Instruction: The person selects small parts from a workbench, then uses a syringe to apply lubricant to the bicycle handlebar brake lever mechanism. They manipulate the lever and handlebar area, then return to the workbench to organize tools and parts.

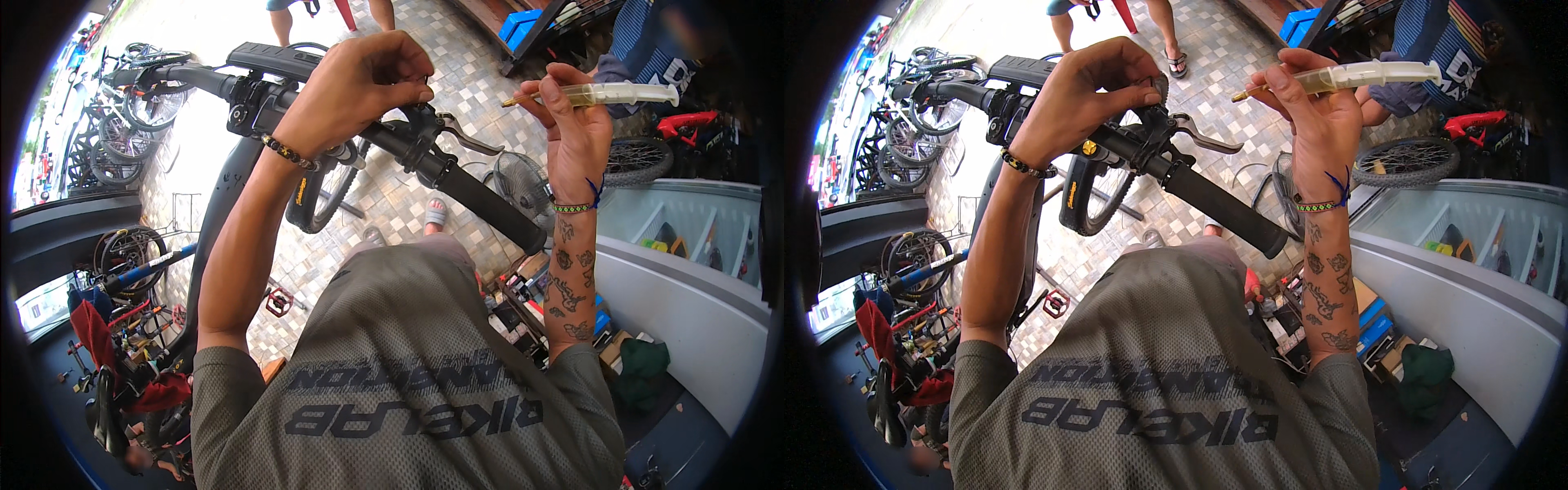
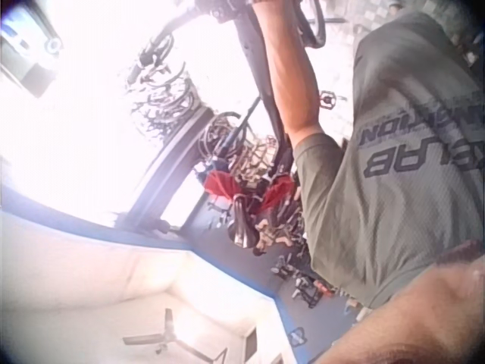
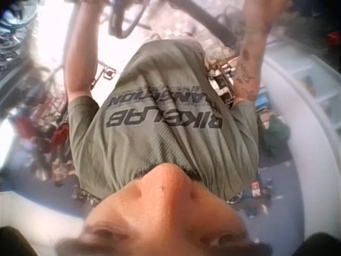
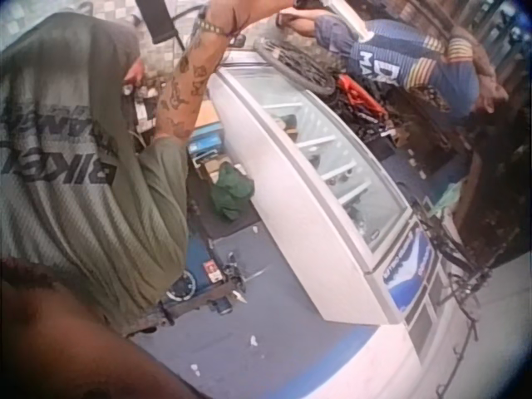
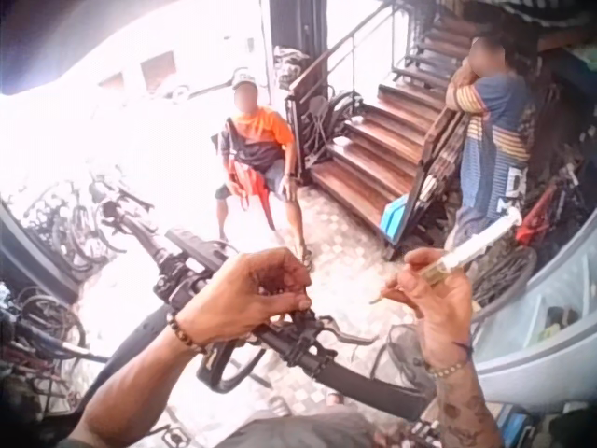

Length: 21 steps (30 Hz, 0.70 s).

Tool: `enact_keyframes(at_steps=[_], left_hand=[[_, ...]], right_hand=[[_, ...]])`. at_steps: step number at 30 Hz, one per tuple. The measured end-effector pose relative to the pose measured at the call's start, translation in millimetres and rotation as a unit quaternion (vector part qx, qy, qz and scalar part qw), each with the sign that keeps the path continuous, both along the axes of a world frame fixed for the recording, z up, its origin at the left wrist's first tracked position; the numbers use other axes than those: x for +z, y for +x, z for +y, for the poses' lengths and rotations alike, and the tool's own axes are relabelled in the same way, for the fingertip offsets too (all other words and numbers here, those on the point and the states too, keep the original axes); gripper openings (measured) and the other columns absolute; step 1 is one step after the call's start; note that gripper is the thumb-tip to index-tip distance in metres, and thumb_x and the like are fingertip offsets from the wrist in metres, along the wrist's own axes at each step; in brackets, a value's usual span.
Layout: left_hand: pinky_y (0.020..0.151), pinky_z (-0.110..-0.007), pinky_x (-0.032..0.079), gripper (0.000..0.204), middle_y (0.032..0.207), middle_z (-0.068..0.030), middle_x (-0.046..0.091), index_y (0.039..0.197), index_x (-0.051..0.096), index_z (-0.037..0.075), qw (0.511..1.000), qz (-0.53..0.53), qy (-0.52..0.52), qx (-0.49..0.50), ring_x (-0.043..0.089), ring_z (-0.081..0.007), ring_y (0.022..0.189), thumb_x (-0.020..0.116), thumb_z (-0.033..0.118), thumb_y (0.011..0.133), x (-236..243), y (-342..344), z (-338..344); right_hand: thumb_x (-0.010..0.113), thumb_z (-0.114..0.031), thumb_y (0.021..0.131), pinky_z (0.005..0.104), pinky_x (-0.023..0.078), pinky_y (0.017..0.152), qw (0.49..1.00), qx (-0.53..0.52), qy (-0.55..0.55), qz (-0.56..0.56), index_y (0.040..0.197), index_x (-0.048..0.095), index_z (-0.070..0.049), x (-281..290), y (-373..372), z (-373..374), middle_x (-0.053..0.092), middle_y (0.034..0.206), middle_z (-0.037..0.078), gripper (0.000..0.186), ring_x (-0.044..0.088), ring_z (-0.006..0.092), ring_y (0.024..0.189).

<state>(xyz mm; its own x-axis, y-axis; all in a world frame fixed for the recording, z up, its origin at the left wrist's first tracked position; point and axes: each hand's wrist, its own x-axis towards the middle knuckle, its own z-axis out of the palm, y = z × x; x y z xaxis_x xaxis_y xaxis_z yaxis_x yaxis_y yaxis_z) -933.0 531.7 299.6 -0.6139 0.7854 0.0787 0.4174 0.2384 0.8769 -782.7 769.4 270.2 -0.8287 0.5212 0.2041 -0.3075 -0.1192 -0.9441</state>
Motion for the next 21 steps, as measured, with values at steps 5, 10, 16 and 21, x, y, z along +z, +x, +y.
enact_keyframes(at_steps=[5, 10, 16, 21], left_hand=[[0.089, -0.028, 0.061, 0.023, 0.097, -0.0075, 0.079, 0.108, 0.076, -0.005, 0.999, -0.022, 0.025, 0.000, 0.076, -0.0120, 0.093, 0.083, 0.012, 0.094, -2, -2, -2], [0.088, -0.028, 0.061, 0.023, 0.096, -0.0061, 0.079, 0.108, 0.076, -0.004, 0.999, -0.029, 0.019, -0.011, 0.076, -0.0112, 0.092, 0.082, 0.013, 0.094, -3, -3, -2], [0.086, -0.028, 0.061, 0.021, 0.094, -0.0058, 0.079, 0.107, 0.075, -0.003, 1.000, -0.024, 0.000, -0.002, 0.075, -0.0102, 0.090, 0.080, 0.014, 0.096, -3, -3, -2], [0.084, -0.026, 0.058, 0.019, 0.095, -0.0031, 0.077, 0.108, 0.073, -0.002, 1.000, -0.022, -0.013, -0.002, 0.072, -0.0071, 0.089, 0.080, 0.012, 0.097, -3, -2, -3]], right_hand=[[0.074, -0.012, 0.104, 0.0367, 0.066, 0.093, 1.000, 0.004, -0.018, 0.011, 0.127, 0.066, 0.003, -7, 4, 5, 0.076, 0.105, 0.017, 0.029, 0.078, 0.0253, 0.098], [0.074, -0.013, 0.104, 0.0358, 0.067, 0.092, 1.000, 0.003, -0.018, 0.000, 0.127, 0.066, 0.003, -9, 7, 4, 0.076, 0.105, 0.017, 0.029, 0.078, 0.0250, 0.097], [0.075, -0.011, 0.103, 0.0366, 0.067, 0.093, 1.000, 0.012, -0.023, 0.000, 0.127, 0.065, 0.003, -11, 11, 6, 0.074, 0.106, 0.016, 0.030, 0.078, 0.0251, 0.099], [0.079, -0.009, 0.099, 0.0386, 0.068, 0.094, 0.999, 0.023, -0.042, 0.000, 0.127, 0.064, 0.003, -13, 11, 6, 0.072, 0.107, 0.011, 0.033, 0.077, 0.0239, 0.101]])
